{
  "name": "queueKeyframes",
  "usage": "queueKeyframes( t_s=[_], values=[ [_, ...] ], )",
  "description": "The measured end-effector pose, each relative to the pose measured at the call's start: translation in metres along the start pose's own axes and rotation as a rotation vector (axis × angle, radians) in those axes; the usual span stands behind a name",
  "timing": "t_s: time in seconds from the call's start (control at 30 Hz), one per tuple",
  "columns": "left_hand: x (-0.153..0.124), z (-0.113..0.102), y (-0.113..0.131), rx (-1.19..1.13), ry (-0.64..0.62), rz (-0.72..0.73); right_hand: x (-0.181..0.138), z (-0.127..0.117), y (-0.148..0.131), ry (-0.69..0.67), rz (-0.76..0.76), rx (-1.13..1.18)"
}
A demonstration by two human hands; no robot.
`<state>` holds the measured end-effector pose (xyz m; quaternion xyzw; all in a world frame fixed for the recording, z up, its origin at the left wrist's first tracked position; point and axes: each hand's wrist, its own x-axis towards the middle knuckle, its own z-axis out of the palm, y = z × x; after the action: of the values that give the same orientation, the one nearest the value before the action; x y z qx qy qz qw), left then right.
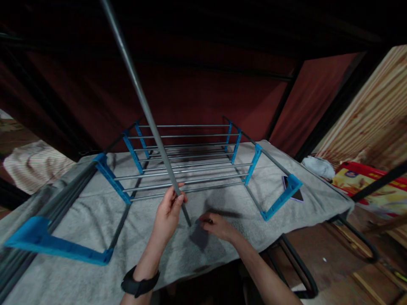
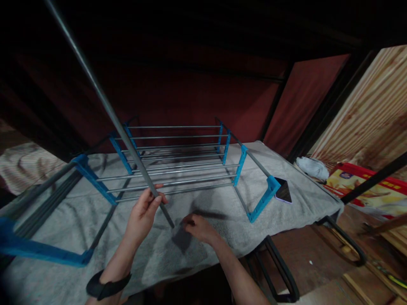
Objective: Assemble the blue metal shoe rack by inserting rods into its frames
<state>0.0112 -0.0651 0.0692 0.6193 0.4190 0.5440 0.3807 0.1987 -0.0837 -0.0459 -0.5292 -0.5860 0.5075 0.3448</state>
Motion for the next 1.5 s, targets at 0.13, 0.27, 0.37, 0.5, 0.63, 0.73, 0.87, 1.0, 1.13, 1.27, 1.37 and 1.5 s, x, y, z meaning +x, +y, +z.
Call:
queueKeyframes(
  t_s=[0.13, 0.27, 0.37, 0.5, 0.63, 0.73, 0.87, 1.0, 1.13, 1.27, 1.37, 1.5],
  values=[
    [0.0, -0.018, -0.006, 0.199, 0.076, 0.051, 0.006, -0.021, 0.001, 0.065, 0.007, 0.139],
    [0.001, -0.039, -0.022, 0.383, 0.112, 0.084, 0.007, -0.044, -0.008, 0.198, -0.003, 0.268],
    [0.002, -0.055, -0.034, 0.465, 0.082, 0.077, 0.007, -0.055, -0.014, 0.296, 0.009, 0.359],
    [0.003, -0.073, -0.05, 0.54, 0.013, 0.056, 0.006, -0.066, -0.018, 0.357, -0.003, 0.436],
    [0.003, -0.085, -0.063, 0.586, -0.057, 0.021, 0.001, -0.076, -0.024, 0.434, -0.021, 0.502],
    [0.001, -0.091, -0.07, 0.679, -0.093, -0.011, -0.002, -0.081, -0.027, 0.495, -0.046, 0.573],
    [-0.001, -0.095, -0.074, 0.798, -0.174, -0.059, -0.004, -0.088, -0.026, 0.524, -0.085, 0.687],
    [-0.003, -0.097, -0.072, 0.884, -0.215, -0.069, -0.004, -0.095, -0.027, 0.544, -0.115, 0.812],
    [-0.004, -0.098, -0.076, 0.95, -0.243, -0.081, -0.005, -0.099, -0.029, 0.523, -0.126, 0.888],
    [-0.004, -0.101, -0.085, 0.962, -0.257, -0.049, -0.005, -0.1, -0.025, 0.565, -0.139, 0.888],
    [-0.003, -0.105, -0.092, 0.928, -0.267, -0.03, -0.003, -0.099, -0.018, 0.596, -0.143, 0.902],
    [-0.002, -0.113, -0.102, 0.886, -0.285, -0.057, -0.001, -0.099, -0.007, 0.647, -0.101, 0.923]
  ],
)
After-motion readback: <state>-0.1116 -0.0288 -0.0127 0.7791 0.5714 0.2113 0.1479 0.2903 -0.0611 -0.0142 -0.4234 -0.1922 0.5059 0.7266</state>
